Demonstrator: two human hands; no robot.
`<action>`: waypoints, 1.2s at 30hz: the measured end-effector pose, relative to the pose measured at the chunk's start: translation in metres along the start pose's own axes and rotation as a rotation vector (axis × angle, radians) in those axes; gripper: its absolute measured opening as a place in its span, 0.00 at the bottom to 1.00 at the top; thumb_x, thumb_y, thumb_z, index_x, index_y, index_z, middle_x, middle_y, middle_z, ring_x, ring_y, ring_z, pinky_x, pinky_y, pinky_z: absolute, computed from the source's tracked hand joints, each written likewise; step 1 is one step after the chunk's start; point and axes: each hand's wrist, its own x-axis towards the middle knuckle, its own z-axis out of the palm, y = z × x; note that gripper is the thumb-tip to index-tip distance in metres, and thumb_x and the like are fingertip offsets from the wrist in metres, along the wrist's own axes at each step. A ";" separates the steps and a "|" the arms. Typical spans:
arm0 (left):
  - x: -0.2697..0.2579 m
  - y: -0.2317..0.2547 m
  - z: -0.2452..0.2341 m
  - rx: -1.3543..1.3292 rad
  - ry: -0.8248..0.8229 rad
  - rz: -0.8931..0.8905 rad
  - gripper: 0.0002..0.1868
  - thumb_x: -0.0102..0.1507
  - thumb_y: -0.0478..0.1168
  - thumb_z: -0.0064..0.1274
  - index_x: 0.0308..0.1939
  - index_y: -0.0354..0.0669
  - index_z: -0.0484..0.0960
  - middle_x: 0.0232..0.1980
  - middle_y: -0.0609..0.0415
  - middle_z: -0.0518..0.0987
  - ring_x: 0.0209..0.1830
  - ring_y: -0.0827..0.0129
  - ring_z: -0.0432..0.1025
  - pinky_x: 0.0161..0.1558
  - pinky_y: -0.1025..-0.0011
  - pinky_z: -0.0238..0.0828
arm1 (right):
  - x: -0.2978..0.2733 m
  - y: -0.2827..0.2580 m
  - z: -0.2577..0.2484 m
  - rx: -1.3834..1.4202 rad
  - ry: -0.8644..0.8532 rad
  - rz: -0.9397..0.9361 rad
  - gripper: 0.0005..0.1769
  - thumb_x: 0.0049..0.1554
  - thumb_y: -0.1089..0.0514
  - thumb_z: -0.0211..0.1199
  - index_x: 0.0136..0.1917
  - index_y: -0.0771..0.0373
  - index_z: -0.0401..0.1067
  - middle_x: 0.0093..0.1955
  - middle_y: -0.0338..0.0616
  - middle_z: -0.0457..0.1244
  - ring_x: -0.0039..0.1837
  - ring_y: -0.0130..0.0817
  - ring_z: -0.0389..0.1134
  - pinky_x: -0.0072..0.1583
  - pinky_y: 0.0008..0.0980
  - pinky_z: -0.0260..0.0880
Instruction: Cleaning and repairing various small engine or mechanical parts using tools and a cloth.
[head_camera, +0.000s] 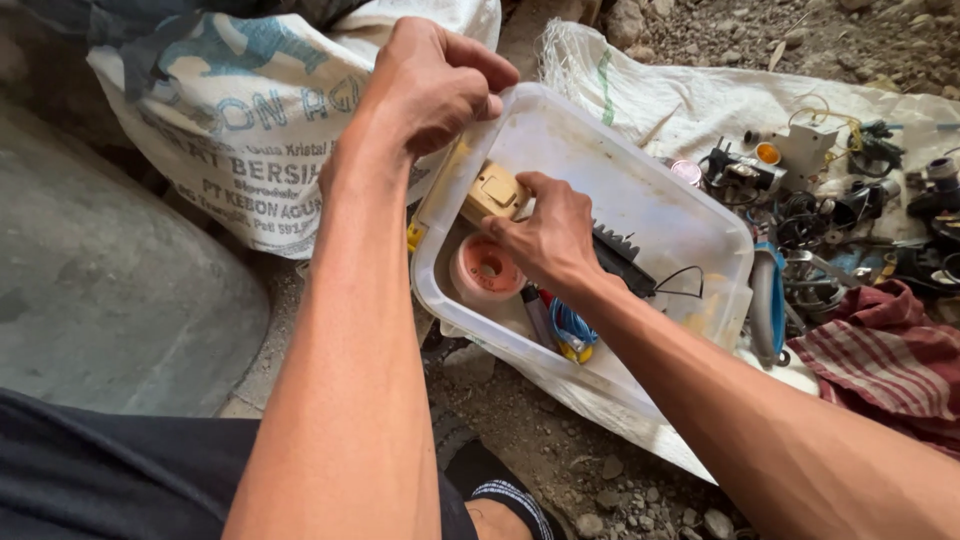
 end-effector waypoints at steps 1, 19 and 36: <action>0.001 -0.001 0.001 0.000 -0.003 -0.003 0.17 0.51 0.28 0.59 0.42 0.46 0.91 0.38 0.50 0.88 0.36 0.72 0.82 0.39 0.73 0.79 | -0.001 0.002 0.002 0.001 -0.002 0.003 0.33 0.47 0.52 0.73 0.64 0.64 0.73 0.53 0.56 0.71 0.48 0.41 0.77 0.54 0.36 0.78; 0.002 0.011 -0.001 0.013 -0.027 -0.051 0.16 0.53 0.28 0.54 0.39 0.46 0.92 0.29 0.56 0.85 0.19 0.78 0.69 0.19 0.77 0.60 | -0.024 0.024 -0.003 0.004 0.119 -0.226 0.34 0.43 0.55 0.77 0.60 0.68 0.69 0.55 0.56 0.67 0.54 0.45 0.72 0.56 0.40 0.75; 0.030 0.101 0.127 0.112 0.181 0.146 0.12 0.49 0.37 0.55 0.34 0.50 0.90 0.43 0.47 0.86 0.44 0.58 0.82 0.54 0.66 0.76 | -0.046 0.071 -0.189 0.619 0.389 0.136 0.13 0.56 0.62 0.63 0.54 0.70 0.75 0.45 0.49 0.71 0.41 0.32 0.75 0.40 0.26 0.77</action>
